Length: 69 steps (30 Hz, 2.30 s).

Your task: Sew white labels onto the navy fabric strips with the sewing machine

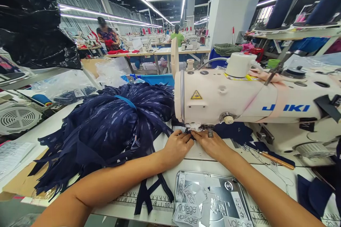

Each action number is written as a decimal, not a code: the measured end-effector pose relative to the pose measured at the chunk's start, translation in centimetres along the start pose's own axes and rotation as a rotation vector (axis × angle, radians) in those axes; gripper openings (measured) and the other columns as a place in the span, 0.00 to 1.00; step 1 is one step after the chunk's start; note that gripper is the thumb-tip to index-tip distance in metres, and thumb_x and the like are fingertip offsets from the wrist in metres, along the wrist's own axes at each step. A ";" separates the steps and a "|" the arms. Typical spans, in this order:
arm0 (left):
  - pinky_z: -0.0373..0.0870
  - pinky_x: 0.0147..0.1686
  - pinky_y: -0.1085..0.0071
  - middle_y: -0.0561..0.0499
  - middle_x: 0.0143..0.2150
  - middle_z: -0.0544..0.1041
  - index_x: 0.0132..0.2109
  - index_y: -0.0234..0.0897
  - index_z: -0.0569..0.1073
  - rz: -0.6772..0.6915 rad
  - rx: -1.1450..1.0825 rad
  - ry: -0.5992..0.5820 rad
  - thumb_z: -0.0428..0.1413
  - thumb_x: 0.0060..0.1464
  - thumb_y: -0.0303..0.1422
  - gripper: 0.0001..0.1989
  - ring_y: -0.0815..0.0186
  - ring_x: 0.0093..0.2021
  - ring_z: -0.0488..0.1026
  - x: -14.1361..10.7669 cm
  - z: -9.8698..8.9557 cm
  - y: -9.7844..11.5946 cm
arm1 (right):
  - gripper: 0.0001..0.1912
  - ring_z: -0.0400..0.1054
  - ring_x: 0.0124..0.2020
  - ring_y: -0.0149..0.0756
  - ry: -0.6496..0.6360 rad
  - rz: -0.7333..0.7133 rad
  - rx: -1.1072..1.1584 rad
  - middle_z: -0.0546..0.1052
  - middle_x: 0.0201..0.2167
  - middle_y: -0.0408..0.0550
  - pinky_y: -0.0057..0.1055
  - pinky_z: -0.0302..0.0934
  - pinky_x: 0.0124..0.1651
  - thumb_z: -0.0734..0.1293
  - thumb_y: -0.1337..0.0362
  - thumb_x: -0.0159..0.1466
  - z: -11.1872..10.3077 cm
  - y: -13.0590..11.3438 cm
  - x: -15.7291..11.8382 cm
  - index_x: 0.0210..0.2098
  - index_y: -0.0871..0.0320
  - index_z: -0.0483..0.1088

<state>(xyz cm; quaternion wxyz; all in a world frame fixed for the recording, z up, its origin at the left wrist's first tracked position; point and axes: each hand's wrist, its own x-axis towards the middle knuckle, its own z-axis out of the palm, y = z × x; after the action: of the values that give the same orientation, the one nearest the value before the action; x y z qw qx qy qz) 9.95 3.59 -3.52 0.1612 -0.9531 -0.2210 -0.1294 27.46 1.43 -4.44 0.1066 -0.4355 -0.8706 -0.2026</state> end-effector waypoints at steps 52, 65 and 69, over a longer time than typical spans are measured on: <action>0.49 0.56 0.54 0.45 0.52 0.69 0.50 0.35 0.66 0.142 -0.137 -0.007 0.46 0.56 0.26 0.14 0.61 0.54 0.62 -3.1 -0.8 -4.5 | 0.12 0.66 0.41 0.41 0.160 -0.041 0.158 0.72 0.39 0.55 0.36 0.64 0.39 0.57 0.70 0.61 -1.1 -1.8 0.1 0.40 0.63 0.69; 0.47 0.57 0.49 0.46 0.54 0.68 0.52 0.36 0.65 0.087 -0.223 -0.142 0.44 0.57 0.26 0.17 0.60 0.55 0.62 -2.8 -0.9 -4.7 | 0.14 0.67 0.41 0.40 0.144 -0.015 0.146 0.73 0.41 0.55 0.38 0.65 0.40 0.55 0.69 0.62 -1.0 -1.6 0.1 0.42 0.61 0.69; 0.47 0.57 0.50 0.46 0.55 0.67 0.53 0.36 0.65 0.078 -0.242 -0.163 0.44 0.56 0.25 0.17 0.60 0.56 0.61 -2.8 -1.2 -4.7 | 0.14 0.67 0.42 0.40 0.126 -0.005 0.140 0.73 0.41 0.55 0.38 0.65 0.42 0.55 0.68 0.62 -1.0 -1.7 0.1 0.42 0.61 0.69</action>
<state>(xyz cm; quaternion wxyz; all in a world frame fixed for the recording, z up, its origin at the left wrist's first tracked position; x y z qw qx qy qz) 5.15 6.13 -2.16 0.0316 -0.9808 -0.1789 -0.0709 26.02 0.18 -3.98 0.1910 -0.4113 -0.8752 -0.1686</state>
